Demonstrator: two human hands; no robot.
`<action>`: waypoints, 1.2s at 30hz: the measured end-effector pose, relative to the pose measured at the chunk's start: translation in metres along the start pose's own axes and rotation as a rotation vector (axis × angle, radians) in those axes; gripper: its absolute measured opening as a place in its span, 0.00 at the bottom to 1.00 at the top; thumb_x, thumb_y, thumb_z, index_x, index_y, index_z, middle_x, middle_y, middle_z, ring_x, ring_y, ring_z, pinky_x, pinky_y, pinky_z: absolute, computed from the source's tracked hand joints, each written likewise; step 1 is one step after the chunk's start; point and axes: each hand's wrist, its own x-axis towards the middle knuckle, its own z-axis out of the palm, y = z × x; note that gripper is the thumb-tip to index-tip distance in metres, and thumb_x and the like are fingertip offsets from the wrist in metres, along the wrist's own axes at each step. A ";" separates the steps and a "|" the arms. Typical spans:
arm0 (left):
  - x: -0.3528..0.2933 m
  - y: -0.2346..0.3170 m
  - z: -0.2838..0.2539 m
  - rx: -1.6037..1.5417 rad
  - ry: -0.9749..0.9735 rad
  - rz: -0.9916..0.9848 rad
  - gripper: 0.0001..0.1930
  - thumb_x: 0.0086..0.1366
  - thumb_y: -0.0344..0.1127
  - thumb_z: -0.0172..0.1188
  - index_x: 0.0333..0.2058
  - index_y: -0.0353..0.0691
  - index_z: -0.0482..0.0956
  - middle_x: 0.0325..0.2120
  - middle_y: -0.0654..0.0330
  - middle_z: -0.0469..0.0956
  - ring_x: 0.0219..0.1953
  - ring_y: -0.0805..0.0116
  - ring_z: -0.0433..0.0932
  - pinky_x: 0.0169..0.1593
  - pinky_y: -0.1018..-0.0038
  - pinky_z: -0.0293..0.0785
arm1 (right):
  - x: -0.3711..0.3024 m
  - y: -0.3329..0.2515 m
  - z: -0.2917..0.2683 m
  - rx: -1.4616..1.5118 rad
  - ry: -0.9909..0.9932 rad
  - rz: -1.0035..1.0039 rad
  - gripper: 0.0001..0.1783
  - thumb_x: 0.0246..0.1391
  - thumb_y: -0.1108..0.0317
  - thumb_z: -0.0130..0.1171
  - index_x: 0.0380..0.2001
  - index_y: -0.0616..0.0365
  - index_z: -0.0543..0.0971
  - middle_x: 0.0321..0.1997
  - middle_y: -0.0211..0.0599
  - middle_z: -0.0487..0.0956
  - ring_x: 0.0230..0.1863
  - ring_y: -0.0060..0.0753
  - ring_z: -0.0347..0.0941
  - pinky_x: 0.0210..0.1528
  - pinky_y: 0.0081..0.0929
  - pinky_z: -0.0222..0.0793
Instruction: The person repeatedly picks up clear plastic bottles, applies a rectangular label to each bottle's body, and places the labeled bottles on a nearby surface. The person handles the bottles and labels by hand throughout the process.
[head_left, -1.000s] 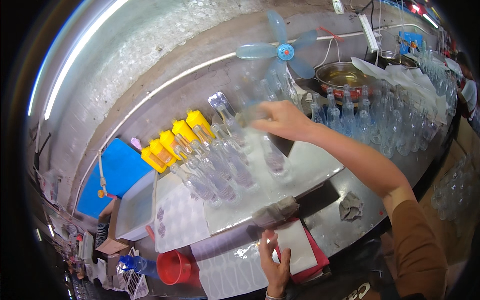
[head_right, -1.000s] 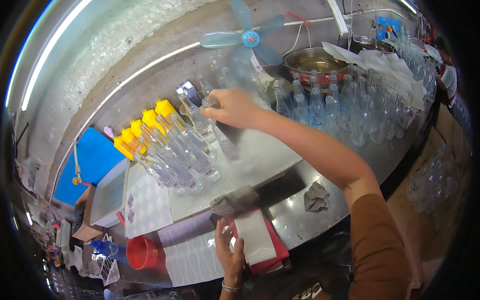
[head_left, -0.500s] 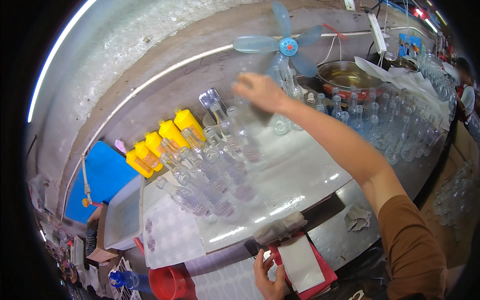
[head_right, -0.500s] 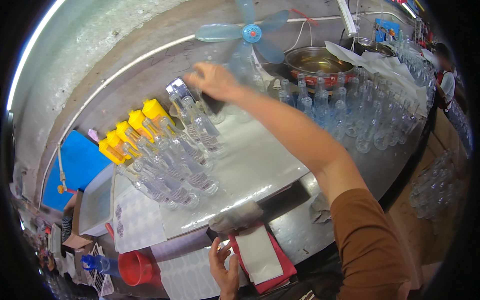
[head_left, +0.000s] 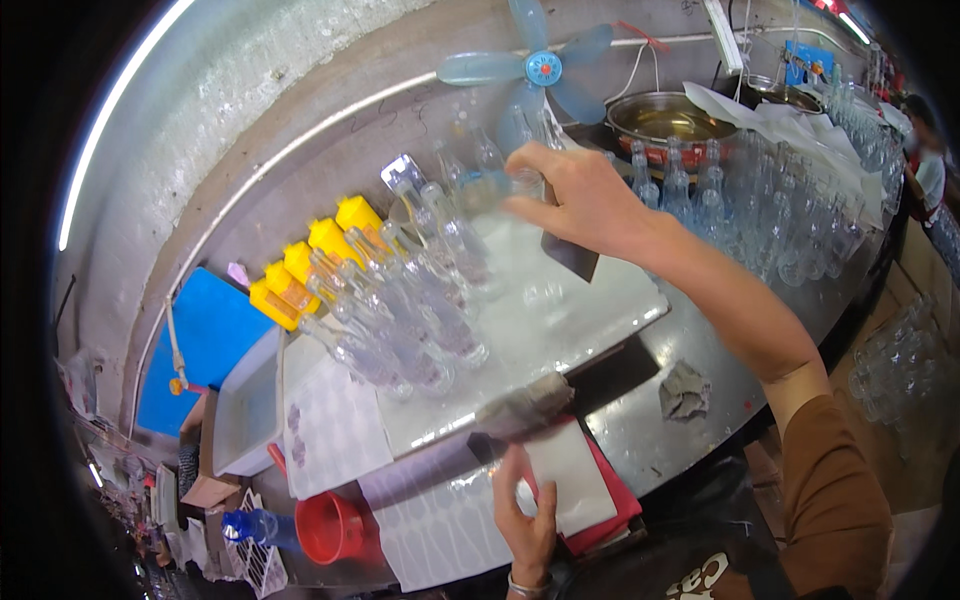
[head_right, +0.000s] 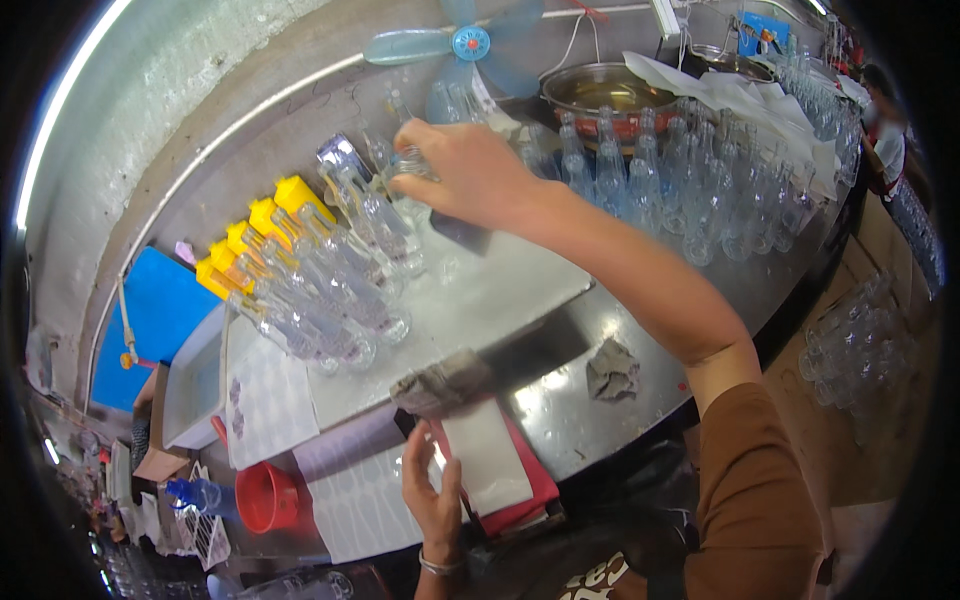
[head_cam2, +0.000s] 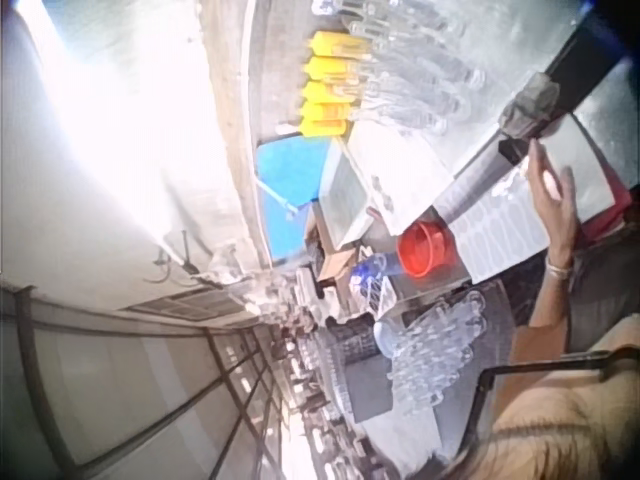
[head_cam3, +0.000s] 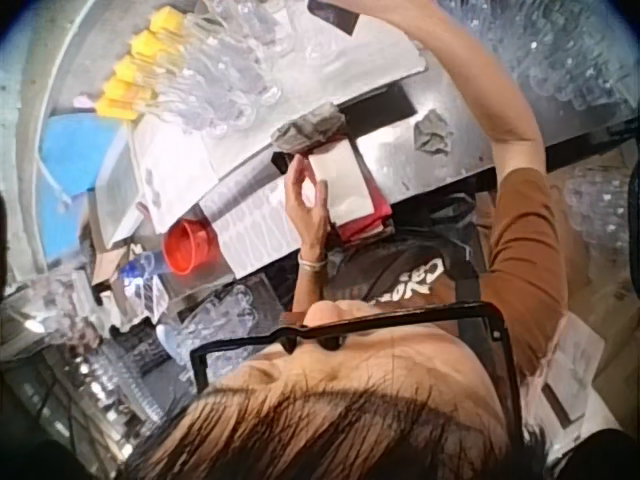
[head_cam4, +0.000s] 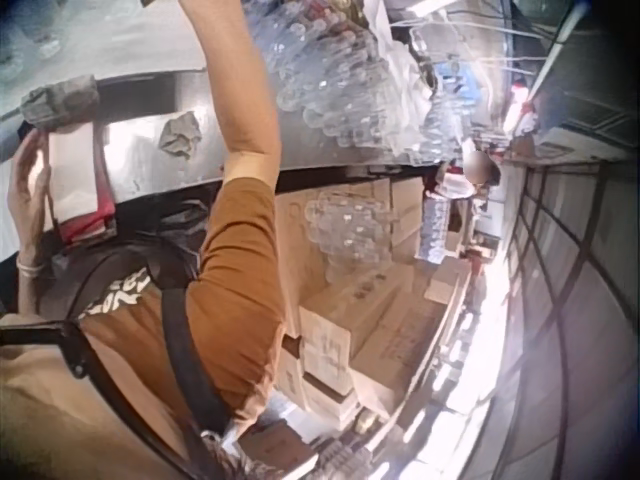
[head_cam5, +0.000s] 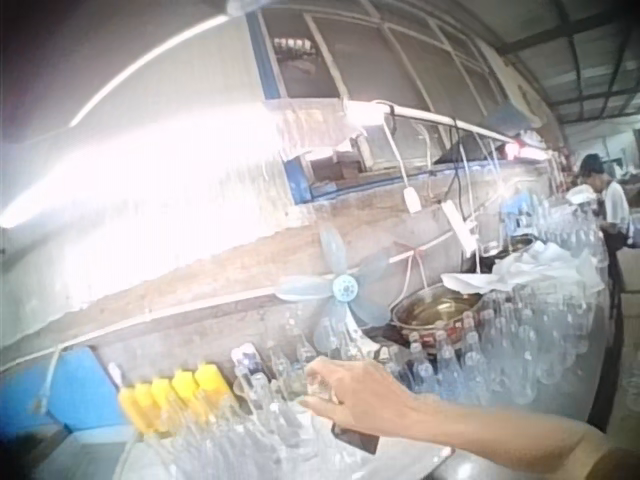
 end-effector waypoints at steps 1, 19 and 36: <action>0.004 0.010 0.000 -0.014 0.009 0.000 0.34 0.59 0.30 0.66 0.64 0.29 0.66 0.60 0.47 0.71 0.62 0.54 0.71 0.65 0.64 0.63 | -0.006 -0.020 -0.008 0.049 -0.067 0.040 0.22 0.53 0.54 0.64 0.43 0.61 0.78 0.32 0.51 0.82 0.36 0.55 0.80 0.42 0.44 0.74; -0.021 -0.002 0.038 -0.405 -0.145 -0.253 0.33 0.75 0.33 0.46 0.73 0.34 0.43 0.72 0.46 0.52 0.72 0.53 0.56 0.72 0.62 0.52 | -0.279 -0.069 0.056 0.625 -0.417 0.591 0.27 0.53 0.69 0.67 0.54 0.67 0.74 0.50 0.42 0.80 0.23 0.22 0.75 0.29 0.22 0.71; -0.070 -0.081 -0.056 0.990 -0.277 -0.129 0.29 0.66 0.46 0.59 0.63 0.40 0.71 0.68 0.41 0.59 0.71 0.43 0.55 0.71 0.41 0.45 | -0.332 -0.054 0.036 0.776 -0.370 0.955 0.20 0.58 0.70 0.62 0.52 0.67 0.77 0.42 0.36 0.83 0.24 0.13 0.74 0.29 0.18 0.69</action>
